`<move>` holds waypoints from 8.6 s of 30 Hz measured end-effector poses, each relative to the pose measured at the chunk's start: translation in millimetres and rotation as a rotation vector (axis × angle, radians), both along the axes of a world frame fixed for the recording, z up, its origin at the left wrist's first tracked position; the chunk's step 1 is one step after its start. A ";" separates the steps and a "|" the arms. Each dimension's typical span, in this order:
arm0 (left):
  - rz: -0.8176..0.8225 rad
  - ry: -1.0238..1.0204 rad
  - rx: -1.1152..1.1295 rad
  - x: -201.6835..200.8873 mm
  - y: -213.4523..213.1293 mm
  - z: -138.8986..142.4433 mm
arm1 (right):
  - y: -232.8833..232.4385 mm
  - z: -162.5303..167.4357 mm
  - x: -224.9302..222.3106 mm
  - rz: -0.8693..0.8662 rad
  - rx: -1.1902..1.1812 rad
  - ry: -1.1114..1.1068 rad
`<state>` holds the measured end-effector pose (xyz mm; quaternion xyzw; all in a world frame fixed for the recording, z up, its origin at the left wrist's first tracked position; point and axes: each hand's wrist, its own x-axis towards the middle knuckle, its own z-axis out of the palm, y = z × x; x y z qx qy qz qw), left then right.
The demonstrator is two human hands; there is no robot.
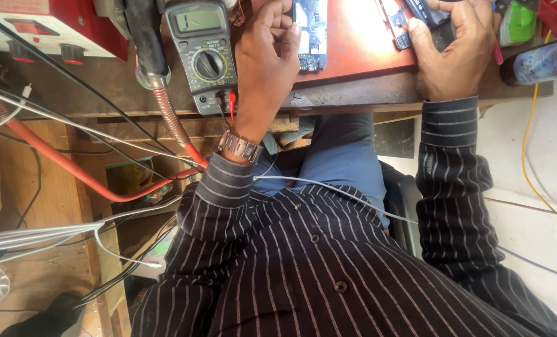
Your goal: The person handles a mobile phone motherboard and a phone casing, then assembles them. They power on the device and navigate the screen to verify functionality.
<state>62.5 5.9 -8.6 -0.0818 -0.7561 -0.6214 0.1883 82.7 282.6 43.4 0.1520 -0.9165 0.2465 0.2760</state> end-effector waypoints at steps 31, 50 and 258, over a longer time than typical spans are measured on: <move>-0.002 -0.069 0.088 6.6 1.9 6.9 | -68.3 -16.5 43.9 -0.023 -0.164 -0.108; 0.026 0.024 0.017 2.1 3.4 -0.2 | 14.1 -8.9 -20.5 -0.031 0.056 -0.017; -0.635 -0.527 0.978 15.6 -20.1 31.4 | -108.5 76.1 -2.1 0.441 -0.683 -0.620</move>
